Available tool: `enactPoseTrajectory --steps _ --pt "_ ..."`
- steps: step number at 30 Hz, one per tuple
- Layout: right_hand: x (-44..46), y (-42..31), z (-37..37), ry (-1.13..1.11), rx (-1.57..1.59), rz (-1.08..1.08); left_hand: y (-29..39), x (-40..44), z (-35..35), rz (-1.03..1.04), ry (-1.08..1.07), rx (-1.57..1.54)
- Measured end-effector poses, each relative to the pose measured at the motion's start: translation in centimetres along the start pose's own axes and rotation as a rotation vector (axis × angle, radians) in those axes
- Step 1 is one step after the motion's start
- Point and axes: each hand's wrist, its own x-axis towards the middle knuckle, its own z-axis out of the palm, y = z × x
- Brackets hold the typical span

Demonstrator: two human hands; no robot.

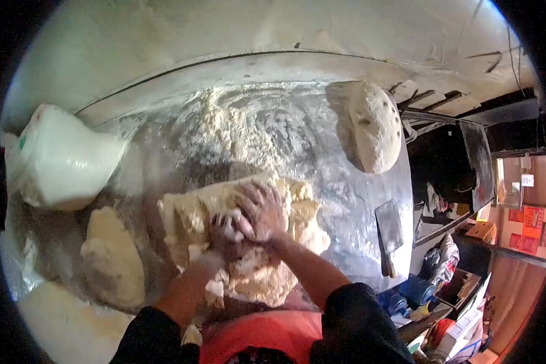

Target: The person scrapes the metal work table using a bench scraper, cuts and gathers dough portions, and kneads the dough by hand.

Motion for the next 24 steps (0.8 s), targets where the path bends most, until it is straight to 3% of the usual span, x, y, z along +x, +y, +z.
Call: enactPoseTrajectory --steps 2,4,5,6,8,11,12,13,17,20,21,22,24 --pt "-0.2 -0.4 0.2 -0.052 -0.026 0.016 1.2 -0.3 -1.7 -0.038 -0.095 0.04" --pt "0.3 -2.5 -1.1 -0.094 -0.08 0.151 2.8 -0.9 -1.7 -0.052 -0.001 0.119" --pt "-0.7 -3.9 -2.7 -0.05 0.132 0.209 3.7 -2.0 -1.1 -0.003 0.08 0.187" --pt "-1.9 -5.8 -4.4 -0.054 0.166 0.164 4.8 -2.8 -0.1 -0.059 0.087 -0.406" --pt "-5.1 -6.9 -2.6 -0.004 0.184 0.159 6.3 -3.7 0.4 -0.157 0.114 -1.021" --pt "-6.6 -4.0 0.0 0.057 0.091 -0.093 5.7 -4.8 2.0 -0.14 0.112 -1.062" --pt "-6.5 -4.6 -0.1 0.098 0.091 -0.072 5.3 -6.0 3.2 -0.135 0.095 -1.078" --pt "-6.8 -4.7 -0.1 0.088 0.05 -0.053 4.7 -5.8 3.5 -0.088 0.075 -0.692" --pt "-7.7 -4.7 -1.5 -0.016 0.008 0.046 6.2 -2.9 -0.1 -0.023 0.06 -0.009" --pt "-14.4 1.6 -6.9 0.177 -0.189 0.289 6.0 -2.4 -6.1 -0.035 0.159 -0.254" --pt "-17.0 4.4 -8.9 0.208 -0.267 0.381 4.6 -1.8 -7.8 0.015 0.319 -0.217" --pt "-20.6 8.2 -9.8 0.301 -0.372 0.536 1.9 -0.8 -8.9 -0.071 0.314 -0.26" --pt "-27.2 12.3 -14.0 0.228 -0.522 0.778 -3.7 1.4 -11.4 -0.147 0.31 -0.151"
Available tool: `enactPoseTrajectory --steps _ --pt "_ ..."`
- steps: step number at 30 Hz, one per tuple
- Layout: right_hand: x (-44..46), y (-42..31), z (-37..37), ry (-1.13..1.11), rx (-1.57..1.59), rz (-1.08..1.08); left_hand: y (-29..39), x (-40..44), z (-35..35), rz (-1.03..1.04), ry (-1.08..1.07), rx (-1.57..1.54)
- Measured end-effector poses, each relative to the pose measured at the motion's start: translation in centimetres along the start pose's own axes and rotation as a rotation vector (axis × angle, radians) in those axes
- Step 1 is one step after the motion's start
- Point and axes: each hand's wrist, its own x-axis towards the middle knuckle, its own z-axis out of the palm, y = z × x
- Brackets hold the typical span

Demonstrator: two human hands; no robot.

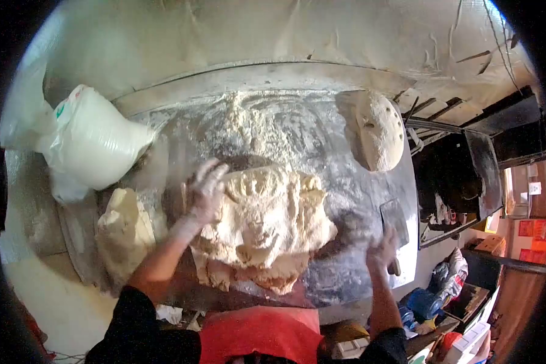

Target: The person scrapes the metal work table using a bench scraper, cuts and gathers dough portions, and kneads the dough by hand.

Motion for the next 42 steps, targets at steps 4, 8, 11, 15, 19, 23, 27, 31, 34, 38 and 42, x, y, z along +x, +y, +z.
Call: enactPoseTrajectory --steps 4,8,11,15,19,23,27,31,34,38,42 --pt "-2.3 5.4 -0.7 -0.26 -0.147 0.374 -5.4 6.4 0.0 0.258 -0.148 0.441" --pt "-1.1 5.2 -0.6 -0.214 -0.042 0.331 -4.0 12.5 6.9 0.622 -0.354 0.471" --pt "-2.3 5.1 0.0 -0.191 -0.03 0.325 -6.4 15.0 16.5 1.085 -0.244 0.609" --pt "-3.2 4.4 0.3 -0.07 0.205 0.574 -5.1 17.0 17.1 0.964 -0.445 0.248" --pt "0.4 0.5 -1.4 -0.162 0.097 0.114 -9.2 22.2 12.4 0.586 -0.192 0.542" --pt "8.8 -10.3 -1.6 -0.206 0.142 -0.315 -11.9 20.4 5.2 0.334 -0.179 0.559" --pt "18.5 -17.2 3.1 -0.198 0.119 -0.523 -15.4 11.4 1.2 -0.043 0.002 0.333" --pt "29.1 -28.7 5.6 -0.262 0.053 -0.637 -18.6 7.8 1.0 -0.486 0.178 0.216" --pt "33.4 -37.9 7.1 -0.239 -0.059 -0.729 -17.6 8.5 0.3 -0.423 0.004 0.481" --pt "36.3 -44.2 12.6 -0.243 -0.017 -0.912 -18.1 8.3 0.5 -0.439 0.003 0.49" --pt "34.3 -47.4 13.1 -0.447 0.0 -0.899 -19.3 8.0 1.0 -0.356 0.106 0.463"
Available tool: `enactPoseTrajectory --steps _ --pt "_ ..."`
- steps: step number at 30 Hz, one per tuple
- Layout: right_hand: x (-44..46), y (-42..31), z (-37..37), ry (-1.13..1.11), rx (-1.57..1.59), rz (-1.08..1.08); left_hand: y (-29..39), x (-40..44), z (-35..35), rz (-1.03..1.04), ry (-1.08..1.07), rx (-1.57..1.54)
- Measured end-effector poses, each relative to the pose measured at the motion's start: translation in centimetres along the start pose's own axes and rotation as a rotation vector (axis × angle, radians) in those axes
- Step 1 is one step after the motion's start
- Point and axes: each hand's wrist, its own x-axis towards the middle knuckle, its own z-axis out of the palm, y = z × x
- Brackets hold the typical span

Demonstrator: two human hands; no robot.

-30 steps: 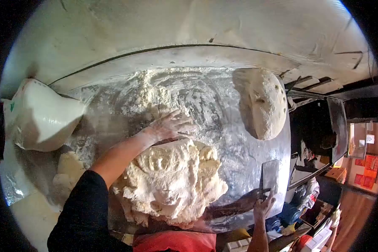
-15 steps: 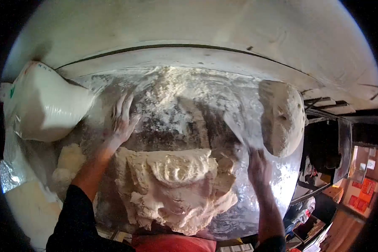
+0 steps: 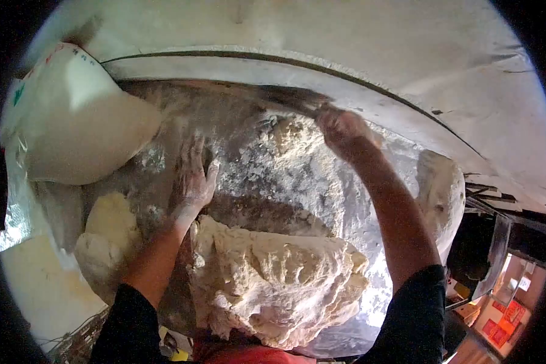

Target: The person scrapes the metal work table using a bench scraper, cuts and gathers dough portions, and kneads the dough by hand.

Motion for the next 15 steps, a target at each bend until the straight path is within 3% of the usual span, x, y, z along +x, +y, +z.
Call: enactPoseTrajectory --steps 3,5,7,9,12,14,15 --pt "-4.8 -0.6 -0.9 0.026 0.071 -0.174 -0.3 -0.2 0.8 0.019 -0.049 0.171" --pt "-9.4 -1.3 -3.2 0.067 -0.09 -0.199 -0.6 -0.4 1.2 0.07 -0.096 0.284" --pt "-14.6 4.4 0.4 0.406 0.159 -0.222 0.7 0.0 -0.2 -0.098 -0.063 -0.019" --pt "-21.2 7.0 1.2 0.388 0.489 0.395 0.4 0.0 0.0 -0.032 -0.024 -0.049" --pt "-30.9 9.6 3.5 0.495 0.925 0.987 1.7 0.0 -0.9 -0.063 -0.107 -0.108" --pt "-32.7 9.1 3.0 0.47 1.009 1.171 1.9 0.6 1.0 0.084 -0.115 -0.297" --pt "-32.8 8.8 3.2 0.414 1.005 1.151 1.9 1.0 1.8 0.152 -0.121 -0.388"
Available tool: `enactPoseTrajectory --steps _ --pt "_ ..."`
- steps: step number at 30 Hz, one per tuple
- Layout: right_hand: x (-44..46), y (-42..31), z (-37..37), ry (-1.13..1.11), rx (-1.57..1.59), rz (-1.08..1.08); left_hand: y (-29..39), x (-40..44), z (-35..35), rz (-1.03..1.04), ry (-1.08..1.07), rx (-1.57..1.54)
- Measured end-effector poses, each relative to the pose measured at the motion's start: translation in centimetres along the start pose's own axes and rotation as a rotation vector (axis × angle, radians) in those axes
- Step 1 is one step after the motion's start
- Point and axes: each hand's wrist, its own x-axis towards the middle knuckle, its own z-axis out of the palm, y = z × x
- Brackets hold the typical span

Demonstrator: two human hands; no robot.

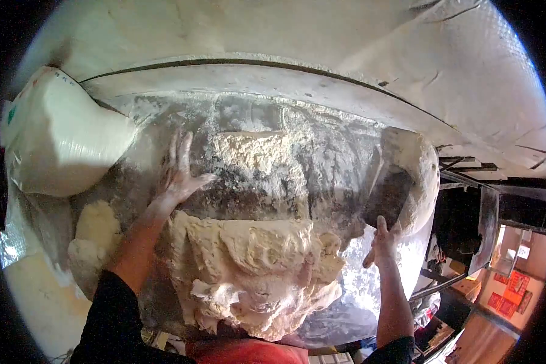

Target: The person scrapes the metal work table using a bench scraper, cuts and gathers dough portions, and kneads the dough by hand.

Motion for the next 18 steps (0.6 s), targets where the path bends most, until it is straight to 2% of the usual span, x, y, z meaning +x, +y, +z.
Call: enactPoseTrajectory --steps 2,4,5,8,10,11,13,14,15,16,18 --pt "0.4 -0.1 2.1 -0.014 -0.146 -0.007 2.3 1.4 2.4 -0.051 -0.079 0.101" --pt "-2.7 -5.9 6.6 -0.105 -0.264 -0.089 5.3 3.2 5.5 0.029 -0.09 0.081" --pt "-2.9 -6.7 8.9 -0.181 -0.28 -0.151 4.6 3.9 9.5 0.004 -0.111 0.005" --pt "-4.3 -10.5 15.4 -0.402 -0.369 -0.359 8.0 6.0 12.3 0.182 0.1 -0.152" --pt "-3.8 -10.6 20.0 -0.45 -0.412 -0.524 12.1 6.3 8.2 -0.102 0.034 0.125" --pt "-5.0 -12.6 20.9 -0.448 -0.433 -0.552 11.5 6.3 8.7 -0.101 0.035 0.124" --pt "-5.2 -14.0 22.8 -0.656 -0.404 -0.367 10.2 6.6 10.2 0.012 0.331 -0.018" --pt "-5.2 -13.9 24.3 -0.661 -0.382 -0.566 9.8 6.9 10.4 0.033 0.328 -0.034" --pt "-4.2 -12.5 26.4 -0.684 -0.325 -0.607 9.3 7.1 10.1 -0.005 0.402 -0.151" --pt "-5.2 -14.0 27.0 -0.701 -0.35 -0.56 8.7 7.4 9.6 -0.042 0.474 -0.264" --pt "-6.1 -15.6 27.8 -0.684 -0.434 -0.731 7.4 7.8 8.1 -0.058 0.5 -0.266"
